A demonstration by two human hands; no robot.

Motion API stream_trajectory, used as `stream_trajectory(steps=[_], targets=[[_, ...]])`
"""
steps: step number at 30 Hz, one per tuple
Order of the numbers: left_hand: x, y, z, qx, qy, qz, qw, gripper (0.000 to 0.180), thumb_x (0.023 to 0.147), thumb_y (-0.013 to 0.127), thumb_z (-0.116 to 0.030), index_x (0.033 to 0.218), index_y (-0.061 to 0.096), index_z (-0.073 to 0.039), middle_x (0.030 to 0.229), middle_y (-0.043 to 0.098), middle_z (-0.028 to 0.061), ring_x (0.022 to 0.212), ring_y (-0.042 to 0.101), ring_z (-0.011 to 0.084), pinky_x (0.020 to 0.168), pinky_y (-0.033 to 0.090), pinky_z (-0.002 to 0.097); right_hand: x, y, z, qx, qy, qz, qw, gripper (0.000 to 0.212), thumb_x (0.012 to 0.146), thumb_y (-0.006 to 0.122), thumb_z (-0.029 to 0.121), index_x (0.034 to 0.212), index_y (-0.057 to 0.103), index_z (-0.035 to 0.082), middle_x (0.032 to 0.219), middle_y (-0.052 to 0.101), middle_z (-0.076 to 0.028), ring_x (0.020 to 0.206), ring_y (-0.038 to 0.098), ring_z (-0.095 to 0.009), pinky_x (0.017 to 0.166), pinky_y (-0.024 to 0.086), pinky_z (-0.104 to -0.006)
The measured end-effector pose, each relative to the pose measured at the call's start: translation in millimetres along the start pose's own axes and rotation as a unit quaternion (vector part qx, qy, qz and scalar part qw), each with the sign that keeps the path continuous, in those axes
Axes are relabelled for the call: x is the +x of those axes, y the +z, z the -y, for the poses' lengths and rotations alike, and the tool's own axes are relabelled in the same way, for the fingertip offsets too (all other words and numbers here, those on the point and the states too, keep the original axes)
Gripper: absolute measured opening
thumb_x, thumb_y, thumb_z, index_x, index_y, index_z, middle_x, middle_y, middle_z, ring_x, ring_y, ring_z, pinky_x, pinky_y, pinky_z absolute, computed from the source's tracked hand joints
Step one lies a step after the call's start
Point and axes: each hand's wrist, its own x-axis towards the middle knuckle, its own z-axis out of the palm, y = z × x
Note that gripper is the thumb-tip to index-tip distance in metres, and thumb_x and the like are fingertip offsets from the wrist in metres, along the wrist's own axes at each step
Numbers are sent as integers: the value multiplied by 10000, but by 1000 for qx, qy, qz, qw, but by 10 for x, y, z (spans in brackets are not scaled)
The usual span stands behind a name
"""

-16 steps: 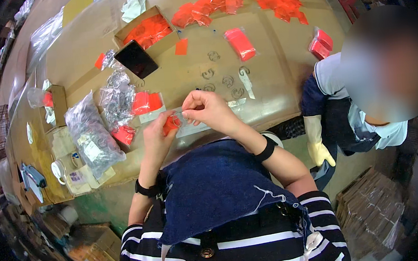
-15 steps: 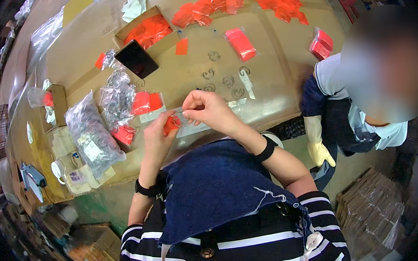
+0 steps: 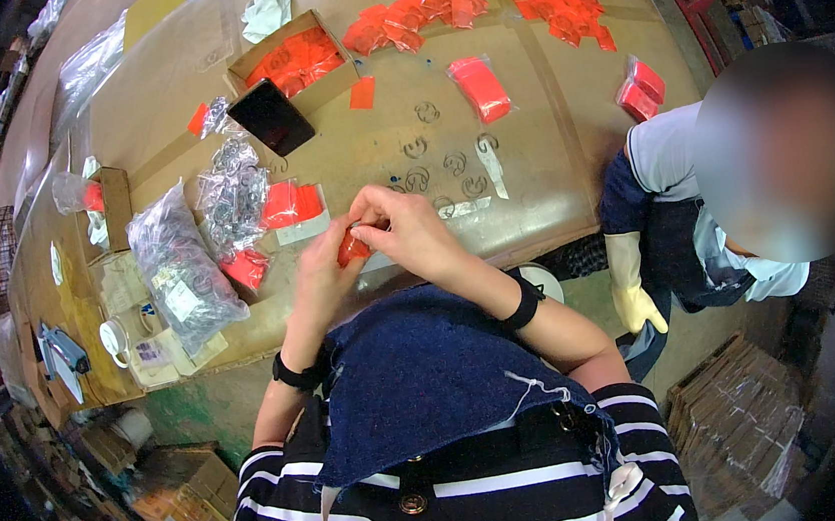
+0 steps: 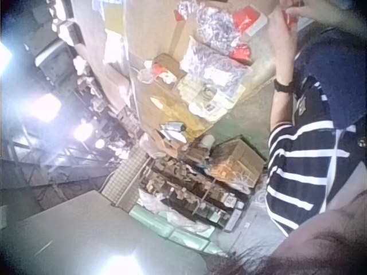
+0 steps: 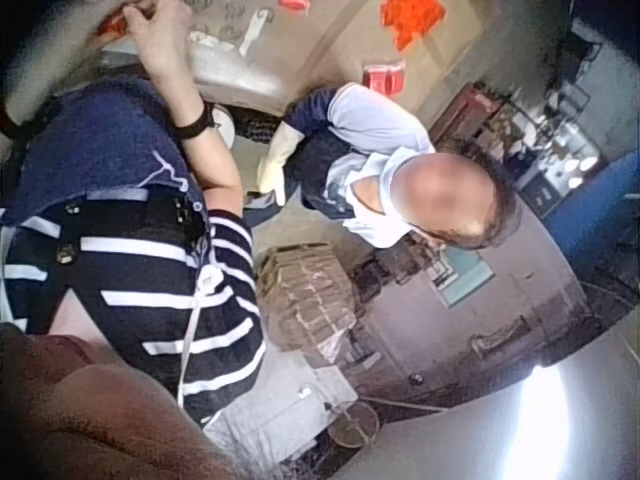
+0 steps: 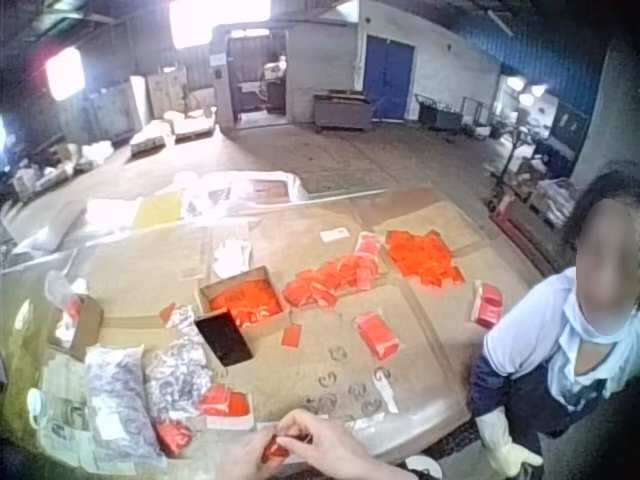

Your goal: Packaging small metal clips into red plastic bags.

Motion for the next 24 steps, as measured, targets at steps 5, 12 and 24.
stream_trajectory(steps=[5, 12, 24], targets=[[30, 57, -43, -56, -17, -26, 998, 355, 773, 740, -110, 1086, 577, -66, 908, 649, 161, 833, 649, 343, 689, 514, 373, 26, 14, -77, 64, 35, 1, 997, 157, 822, 667, 44, 941, 574, 2, 772, 658, -67, 700, 618, -103, 666, 507, -263], [116, 59, -107, -110, -56, -69, 990, 282, 781, 726, -89, 1017, 575, -59, 821, 638, 134, 748, 650, 266, 635, 500, 328, 2, 7, -58, -84, -79, -66, 991, 119, 795, 734, 119, 790, 645, 42, 724, 559, -18, 672, 539, -105, 605, 436, -257], [149, 22, -147, -122, -95, -56, 986, 363, 717, 714, 8, 1034, 551, -61, 800, 598, 93, 699, 605, 211, 644, 501, 313, -104, -34, 35, -165, -106, 9, 981, 160, 783, 746, 133, 898, 674, 49, 772, 603, -61, 676, 576, -175, 607, 456, -291]])
